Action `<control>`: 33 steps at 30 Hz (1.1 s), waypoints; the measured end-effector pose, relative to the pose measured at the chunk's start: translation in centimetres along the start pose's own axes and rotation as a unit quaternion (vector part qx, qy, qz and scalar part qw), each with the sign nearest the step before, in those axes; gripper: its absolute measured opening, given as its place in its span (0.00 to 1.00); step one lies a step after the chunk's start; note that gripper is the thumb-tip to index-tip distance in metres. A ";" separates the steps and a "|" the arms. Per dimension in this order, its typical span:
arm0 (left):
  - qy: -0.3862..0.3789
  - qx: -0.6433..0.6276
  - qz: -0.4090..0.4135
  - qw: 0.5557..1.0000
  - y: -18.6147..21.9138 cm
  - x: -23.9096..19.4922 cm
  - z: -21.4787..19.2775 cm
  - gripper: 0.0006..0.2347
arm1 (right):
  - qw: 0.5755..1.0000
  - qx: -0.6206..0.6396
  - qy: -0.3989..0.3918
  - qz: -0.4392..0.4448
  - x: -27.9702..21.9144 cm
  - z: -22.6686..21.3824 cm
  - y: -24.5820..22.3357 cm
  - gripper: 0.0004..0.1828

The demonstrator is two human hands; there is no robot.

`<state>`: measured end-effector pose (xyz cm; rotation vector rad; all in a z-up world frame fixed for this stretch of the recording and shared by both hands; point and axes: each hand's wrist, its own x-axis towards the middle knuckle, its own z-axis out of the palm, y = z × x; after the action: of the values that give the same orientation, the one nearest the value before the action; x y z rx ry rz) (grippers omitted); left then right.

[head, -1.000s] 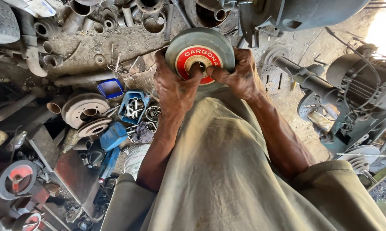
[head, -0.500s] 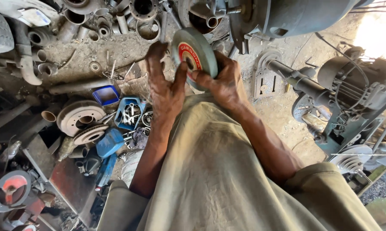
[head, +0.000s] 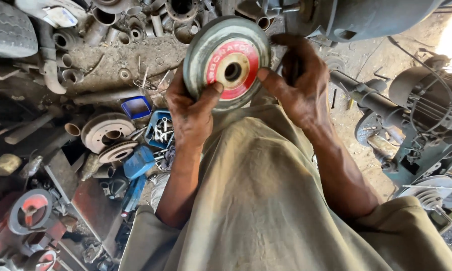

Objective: Using a wrench to remove and inspect a grinding wheel from a bench grinder in a workshop.

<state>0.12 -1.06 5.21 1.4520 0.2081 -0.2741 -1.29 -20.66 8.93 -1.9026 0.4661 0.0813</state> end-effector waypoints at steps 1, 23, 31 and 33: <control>0.006 0.006 -0.014 1.000 0.9 -0.1 0.0 0.20 | 0.999 0.002 -0.039 0.010 0.2 -0.2 0.2 0.31; -0.040 0.192 0.152 0.969 9.3 -1.5 1.2 0.18 | 0.970 0.027 -0.093 -0.222 2.3 1.4 -3.1 0.19; -0.072 0.182 0.181 0.964 6.7 0.0 -0.6 0.25 | 0.978 0.036 -0.017 -0.206 3.3 3.9 0.1 0.24; -0.072 0.201 0.188 0.959 6.3 0.1 -0.9 0.25 | 0.985 0.015 -0.014 -0.173 3.2 3.9 0.4 0.21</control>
<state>2.21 0.39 10.99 1.8298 -0.2580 -0.1110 2.12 -18.12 6.20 -1.9241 0.1115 -0.1261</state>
